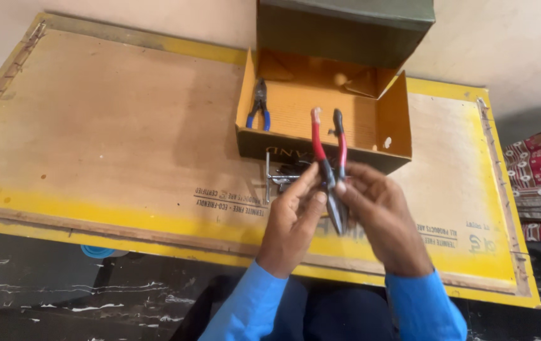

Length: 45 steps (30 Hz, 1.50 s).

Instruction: The person removes various hand tools from a cardboard box, places them on the table, and then returns them into the box. The tools include pliers, wrenches, and a screwdriver, which are handled one by one and arranged inside the box.

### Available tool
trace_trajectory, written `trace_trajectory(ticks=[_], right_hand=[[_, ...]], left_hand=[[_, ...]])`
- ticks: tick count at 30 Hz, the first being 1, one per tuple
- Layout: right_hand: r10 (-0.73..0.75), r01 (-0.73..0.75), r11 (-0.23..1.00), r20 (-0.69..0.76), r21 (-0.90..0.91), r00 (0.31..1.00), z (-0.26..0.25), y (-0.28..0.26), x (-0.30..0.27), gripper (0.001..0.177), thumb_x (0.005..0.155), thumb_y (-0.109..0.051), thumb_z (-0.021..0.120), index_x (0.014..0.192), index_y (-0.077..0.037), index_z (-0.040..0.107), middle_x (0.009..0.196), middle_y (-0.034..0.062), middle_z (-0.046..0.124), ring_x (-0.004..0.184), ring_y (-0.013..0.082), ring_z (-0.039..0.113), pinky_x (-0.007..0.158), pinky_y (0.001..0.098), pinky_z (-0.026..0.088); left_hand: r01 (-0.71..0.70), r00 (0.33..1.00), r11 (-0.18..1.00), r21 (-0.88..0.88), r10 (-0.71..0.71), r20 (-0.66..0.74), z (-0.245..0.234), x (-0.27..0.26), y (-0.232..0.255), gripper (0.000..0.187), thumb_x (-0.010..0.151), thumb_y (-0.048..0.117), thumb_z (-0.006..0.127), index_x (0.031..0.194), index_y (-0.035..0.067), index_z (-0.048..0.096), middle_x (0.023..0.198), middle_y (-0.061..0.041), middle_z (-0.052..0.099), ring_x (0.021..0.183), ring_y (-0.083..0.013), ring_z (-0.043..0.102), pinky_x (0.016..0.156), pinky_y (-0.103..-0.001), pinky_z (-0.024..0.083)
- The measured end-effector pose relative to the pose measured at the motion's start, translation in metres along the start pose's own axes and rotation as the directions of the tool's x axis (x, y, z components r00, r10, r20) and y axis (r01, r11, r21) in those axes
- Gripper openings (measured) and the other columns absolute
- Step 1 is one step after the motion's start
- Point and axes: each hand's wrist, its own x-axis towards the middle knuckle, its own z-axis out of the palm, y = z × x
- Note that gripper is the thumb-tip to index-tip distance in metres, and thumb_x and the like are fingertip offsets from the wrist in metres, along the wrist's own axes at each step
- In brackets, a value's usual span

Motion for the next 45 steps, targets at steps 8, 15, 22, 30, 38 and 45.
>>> trace_trajectory(ticks=[8, 15, 22, 30, 38, 45], right_hand=[[-0.069, 0.071, 0.995, 0.031, -0.076, 0.997, -0.001, -0.017, 0.104, 0.050, 0.096, -0.016, 0.068, 0.135, 0.013, 0.056, 0.087, 0.0133, 0.071, 0.069, 0.0139, 0.062, 0.059, 0.0262, 0.049], [-0.013, 0.025, 0.985, 0.073, -0.169, 0.997, 0.007, 0.009, 0.187, 0.040, 0.096, -0.014, 0.068, 0.123, 0.017, 0.062, 0.084, 0.0136, 0.073, 0.065, 0.0147, 0.064, 0.056, 0.0270, 0.052], [0.136, -0.105, 0.964, 0.113, -0.246, 0.984, 0.013, 0.051, 0.242, 0.041, 0.094, -0.011, 0.072, 0.126, 0.014, 0.064, 0.088, 0.0188, 0.072, 0.067, 0.0178, 0.065, 0.059, 0.0297, 0.056], [0.203, -0.058, 0.673, 0.109, -0.737, 0.973, 0.030, 0.058, 0.261, 0.060, 0.083, -0.022, 0.082, 0.133, 0.000, 0.059, 0.108, 0.0202, 0.075, 0.098, 0.0270, 0.073, 0.082, 0.0376, 0.057], [0.201, 0.019, 0.548, 0.154, -0.836, 0.967, 0.033, 0.071, 0.269, 0.060, 0.079, -0.033, 0.081, 0.128, -0.003, 0.064, 0.114, 0.0212, 0.074, 0.106, 0.0305, 0.071, 0.089, 0.0405, 0.055], [0.203, 0.042, 0.402, 0.133, -0.915, 0.970, 0.033, 0.072, 0.270, 0.064, 0.079, -0.043, 0.082, 0.121, 0.003, 0.065, 0.113, 0.0266, 0.073, 0.107, 0.0365, 0.071, 0.091, 0.0448, 0.055]], left_hand=[[-0.066, 0.992, 0.962, 0.266, 0.091, -0.084, -0.009, 0.028, 0.024, 0.043, 0.101, 0.016, 0.058, 0.142, 0.001, 0.059, 0.140, -0.016, 0.066, 0.121, -0.0216, 0.069, 0.096, -0.031, 0.058], [-0.291, 0.903, 0.608, 0.739, 0.430, 0.002, -0.026, 0.049, 0.018, 0.029, 0.102, 0.007, 0.060, 0.129, 0.001, 0.069, 0.125, -0.015, 0.072, 0.122, -0.0300, 0.066, 0.108, -0.040, 0.050], [-0.318, 0.824, 0.255, 0.913, 0.551, 0.133, -0.055, 0.085, -0.016, 0.023, 0.094, 0.003, 0.064, 0.116, 0.000, 0.073, 0.118, -0.013, 0.074, 0.121, -0.0299, 0.065, 0.114, -0.048, 0.045], [-0.327, 0.810, 0.206, 0.922, 0.564, 0.162, -0.060, 0.092, -0.029, 0.017, 0.097, 0.002, 0.063, 0.111, 0.000, 0.074, 0.111, -0.011, 0.074, 0.115, -0.0274, 0.066, 0.115, -0.048, 0.045], [-0.336, 0.803, 0.207, 0.919, 0.572, 0.165, -0.059, 0.089, -0.030, 0.022, 0.091, 0.000, 0.064, 0.113, 0.000, 0.070, 0.113, -0.010, 0.071, 0.117, -0.0280, 0.063, 0.116, -0.049, 0.042], [-0.339, 0.798, 0.196, 0.920, 0.577, 0.172, -0.059, 0.089, -0.032, 0.023, 0.092, -0.002, 0.065, 0.114, 0.000, 0.070, 0.114, -0.010, 0.070, 0.118, -0.0274, 0.063, 0.118, -0.049, 0.041]])
